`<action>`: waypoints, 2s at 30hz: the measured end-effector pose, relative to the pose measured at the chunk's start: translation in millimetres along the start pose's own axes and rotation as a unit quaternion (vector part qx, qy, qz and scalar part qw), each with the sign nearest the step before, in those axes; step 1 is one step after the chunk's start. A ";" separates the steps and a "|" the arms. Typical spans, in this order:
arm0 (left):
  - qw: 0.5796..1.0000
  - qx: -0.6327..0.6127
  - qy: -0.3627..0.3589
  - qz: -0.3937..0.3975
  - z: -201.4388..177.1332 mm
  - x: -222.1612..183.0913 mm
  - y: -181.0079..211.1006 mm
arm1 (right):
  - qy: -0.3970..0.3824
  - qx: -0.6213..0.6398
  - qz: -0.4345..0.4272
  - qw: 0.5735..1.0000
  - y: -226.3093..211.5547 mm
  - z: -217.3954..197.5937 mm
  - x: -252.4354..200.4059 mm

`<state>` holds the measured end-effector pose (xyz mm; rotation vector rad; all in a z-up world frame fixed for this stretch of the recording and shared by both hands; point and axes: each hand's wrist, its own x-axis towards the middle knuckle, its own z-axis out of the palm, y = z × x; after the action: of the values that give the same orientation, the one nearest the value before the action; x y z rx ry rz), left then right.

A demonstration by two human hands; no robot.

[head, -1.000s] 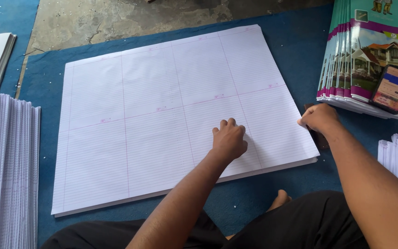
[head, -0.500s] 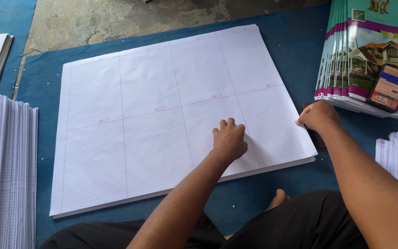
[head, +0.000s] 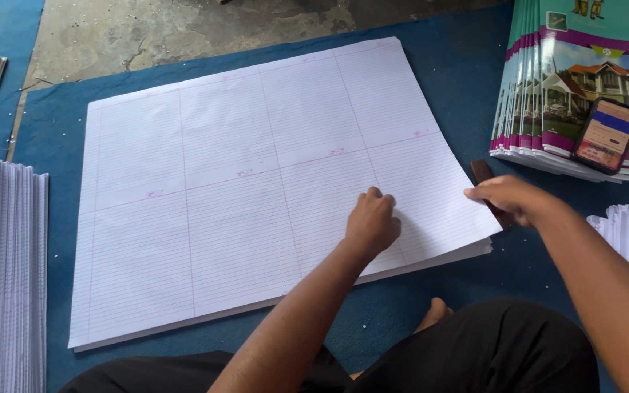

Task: The person folds a stack of lined papers in half, presses the crease with a wooden block, and then moves the folded sheet to a separate pile. This process is repeated for multiple sheets.

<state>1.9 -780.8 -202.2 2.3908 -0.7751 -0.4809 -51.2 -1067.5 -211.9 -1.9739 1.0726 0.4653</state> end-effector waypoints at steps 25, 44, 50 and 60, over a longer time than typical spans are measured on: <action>0.661 -0.739 0.002 -0.128 46.7 78.0 22.8 | -0.051 -0.413 -0.306 0.856 -16.0 37.7 -107.5; 0.645 -0.750 0.056 -0.135 26.1 137.4 -8.7 | -0.201 -0.490 -0.344 0.775 1.5 10.6 -60.6; 0.644 -0.752 0.059 -0.128 25.1 143.3 -15.0 | -0.209 -0.484 -0.369 0.766 -0.4 8.4 -61.7; 0.793 -0.602 0.084 -0.052 29.6 154.5 -17.9 | -0.213 -0.476 -0.359 0.774 4.4 10.5 -56.6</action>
<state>113.3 -877.2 -260.1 1.2243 -0.1104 -0.5556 -86.4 -1031.2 -184.0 -2.7068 -0.3770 1.0785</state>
